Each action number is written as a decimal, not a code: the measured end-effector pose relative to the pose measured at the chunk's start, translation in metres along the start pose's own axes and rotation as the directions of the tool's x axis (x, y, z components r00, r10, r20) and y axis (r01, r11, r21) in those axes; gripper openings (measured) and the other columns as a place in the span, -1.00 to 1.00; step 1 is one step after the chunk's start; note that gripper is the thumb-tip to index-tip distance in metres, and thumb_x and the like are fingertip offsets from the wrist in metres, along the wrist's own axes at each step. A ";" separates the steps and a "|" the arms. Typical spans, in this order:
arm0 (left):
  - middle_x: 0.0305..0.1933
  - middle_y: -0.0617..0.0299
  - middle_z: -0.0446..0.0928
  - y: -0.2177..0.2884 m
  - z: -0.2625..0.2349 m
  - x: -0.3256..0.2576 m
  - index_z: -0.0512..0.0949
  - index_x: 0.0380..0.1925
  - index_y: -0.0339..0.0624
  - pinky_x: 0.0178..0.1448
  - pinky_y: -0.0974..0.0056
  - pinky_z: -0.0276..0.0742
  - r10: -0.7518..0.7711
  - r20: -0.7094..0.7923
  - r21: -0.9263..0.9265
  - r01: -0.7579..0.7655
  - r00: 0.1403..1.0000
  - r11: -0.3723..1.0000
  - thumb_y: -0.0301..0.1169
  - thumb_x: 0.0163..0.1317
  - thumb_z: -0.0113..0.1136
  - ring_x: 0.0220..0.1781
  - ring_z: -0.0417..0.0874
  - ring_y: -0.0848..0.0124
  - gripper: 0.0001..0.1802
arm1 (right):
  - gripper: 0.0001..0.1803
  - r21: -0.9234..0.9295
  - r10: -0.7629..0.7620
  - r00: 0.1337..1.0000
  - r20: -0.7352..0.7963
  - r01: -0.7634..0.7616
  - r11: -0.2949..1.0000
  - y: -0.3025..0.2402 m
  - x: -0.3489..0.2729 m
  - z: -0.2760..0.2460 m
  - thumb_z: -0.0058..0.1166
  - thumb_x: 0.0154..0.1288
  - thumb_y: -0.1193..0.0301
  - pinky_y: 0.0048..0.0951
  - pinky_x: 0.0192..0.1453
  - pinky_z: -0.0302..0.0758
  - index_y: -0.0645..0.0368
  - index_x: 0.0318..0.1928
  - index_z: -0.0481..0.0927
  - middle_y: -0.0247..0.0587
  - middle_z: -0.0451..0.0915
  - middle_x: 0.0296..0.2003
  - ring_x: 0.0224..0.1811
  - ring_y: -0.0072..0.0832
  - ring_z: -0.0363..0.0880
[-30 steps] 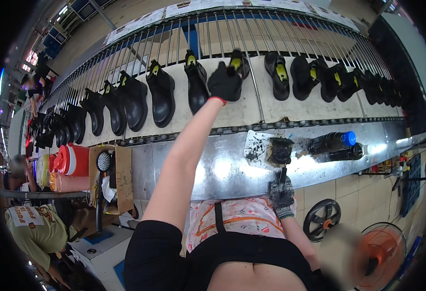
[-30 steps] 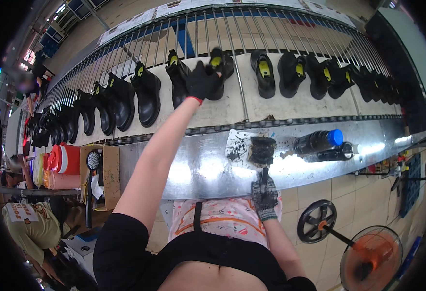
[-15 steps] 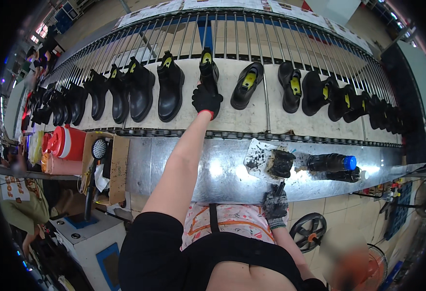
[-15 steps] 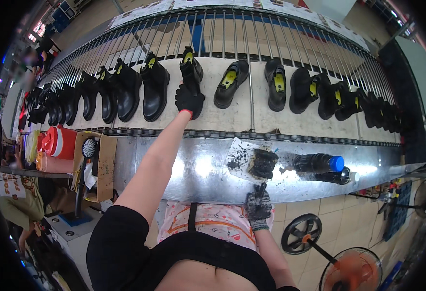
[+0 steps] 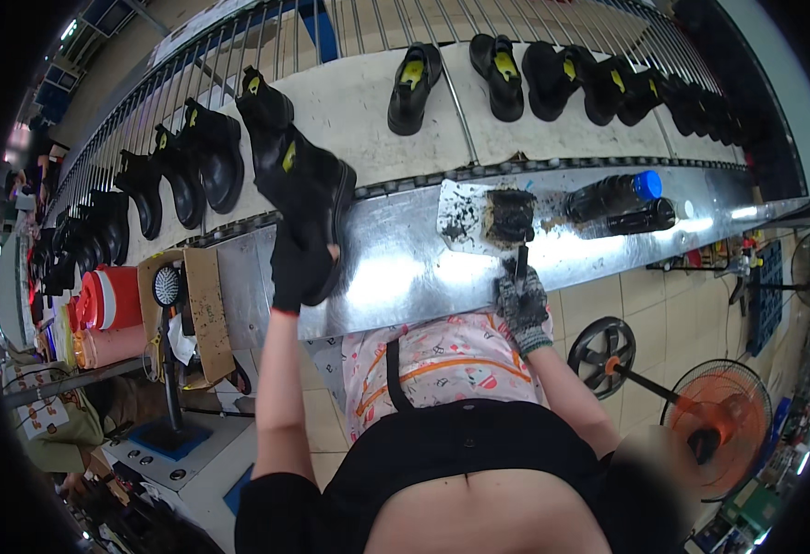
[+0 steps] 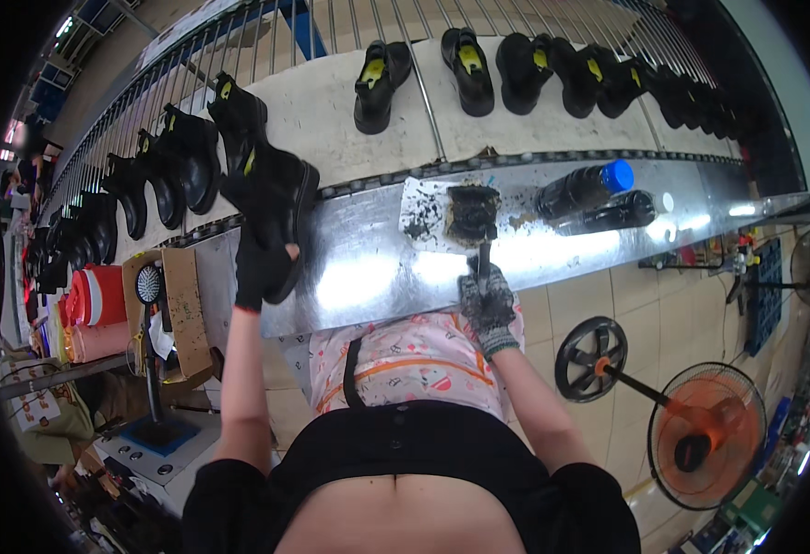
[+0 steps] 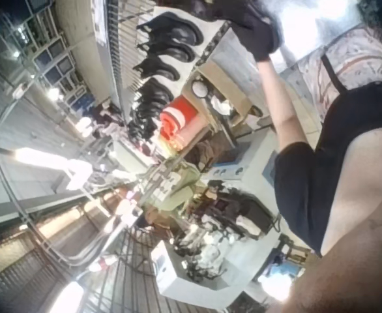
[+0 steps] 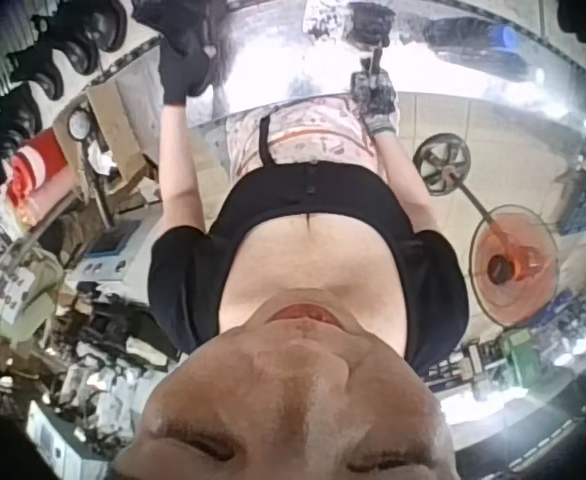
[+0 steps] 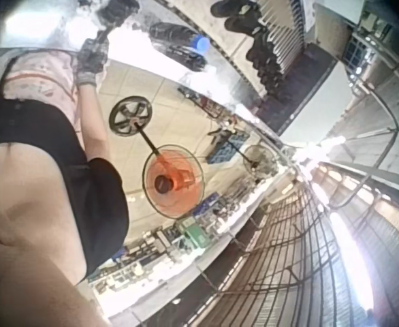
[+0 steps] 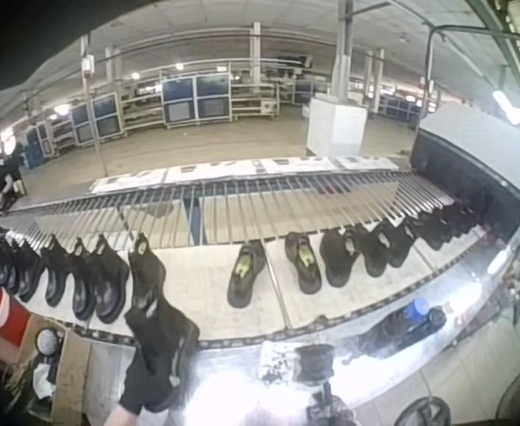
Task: Use a brush and cleaning agent to clean the seams and soles of black leather boots on an assembly line.
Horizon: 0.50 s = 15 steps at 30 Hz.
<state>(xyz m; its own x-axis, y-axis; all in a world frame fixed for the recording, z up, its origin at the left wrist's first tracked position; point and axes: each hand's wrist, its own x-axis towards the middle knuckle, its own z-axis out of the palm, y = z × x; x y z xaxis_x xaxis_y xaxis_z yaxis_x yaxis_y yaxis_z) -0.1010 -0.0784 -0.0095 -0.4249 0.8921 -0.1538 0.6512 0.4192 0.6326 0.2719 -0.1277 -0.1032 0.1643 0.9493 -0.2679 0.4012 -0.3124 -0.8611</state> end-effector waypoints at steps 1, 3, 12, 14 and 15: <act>0.04 -0.11 0.46 0.002 -0.002 -0.020 0.30 0.12 -0.28 0.12 0.08 0.43 -0.066 0.021 0.006 0.066 0.998 0.998 -0.21 -0.31 0.45 0.10 0.49 0.01 -0.09 | -0.65 -0.044 -0.027 1.000 -0.001 0.027 0.999 0.001 0.000 -0.001 0.11 0.14 0.38 -0.29 -0.09 0.47 0.16 -0.03 0.52 -0.08 0.60 -0.23 -0.15 -0.23 0.58; -0.01 -0.08 0.46 -0.008 0.007 -0.057 0.31 0.09 -0.28 0.08 0.07 0.44 0.022 -0.063 0.077 -0.017 0.998 0.997 -0.21 -0.32 0.46 0.06 0.49 0.01 -0.11 | -0.63 -0.052 -0.047 0.998 0.045 0.049 0.997 0.000 0.001 -0.002 0.10 0.17 0.33 -0.26 -0.09 0.47 0.16 -0.02 0.49 -0.03 0.59 -0.24 -0.15 -0.17 0.58; 0.07 0.16 0.49 -0.064 0.026 -0.036 0.38 0.15 -0.27 0.23 0.30 0.33 0.097 0.111 -0.743 0.017 0.989 0.669 -0.52 0.14 -0.03 0.15 0.46 0.39 -0.51 | -0.34 -0.555 -0.331 0.888 0.321 0.459 0.693 0.017 -0.023 -0.028 -0.07 0.30 0.39 -0.13 0.17 0.36 0.15 0.38 0.08 0.10 0.31 0.15 0.24 -0.21 0.28; 0.08 0.11 0.49 -0.031 0.010 -0.014 0.38 0.13 -0.28 0.24 0.27 0.32 0.142 -0.015 -0.869 -0.083 0.990 0.489 -0.29 0.32 -0.10 0.14 0.47 0.35 -0.56 | -0.36 -0.560 -0.434 0.867 0.244 0.491 0.667 0.008 -0.021 -0.028 -0.03 0.30 0.38 -0.25 0.10 0.45 0.14 0.36 0.11 0.03 0.39 0.08 0.12 -0.32 0.42; 0.08 0.10 0.49 -0.013 0.010 0.004 0.39 0.13 -0.28 0.21 0.30 0.35 0.120 0.037 -0.895 -0.021 0.992 0.447 -0.20 0.36 -0.14 0.12 0.49 0.34 -0.54 | -0.39 -0.096 -0.223 0.956 0.190 0.244 0.965 0.004 -0.018 -0.028 0.00 0.31 0.38 -0.38 -0.04 0.52 0.13 0.33 0.15 -0.06 0.43 0.01 -0.07 -0.44 0.53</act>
<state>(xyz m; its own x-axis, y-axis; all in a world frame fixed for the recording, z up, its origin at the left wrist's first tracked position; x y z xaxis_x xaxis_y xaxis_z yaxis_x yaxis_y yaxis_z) -0.1048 -0.0787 -0.0256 -0.3204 0.9415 -0.1046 -0.2628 0.0178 0.9647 0.2953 -0.1474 -0.0898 -0.1034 0.9838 -0.1466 0.5135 -0.0735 -0.8550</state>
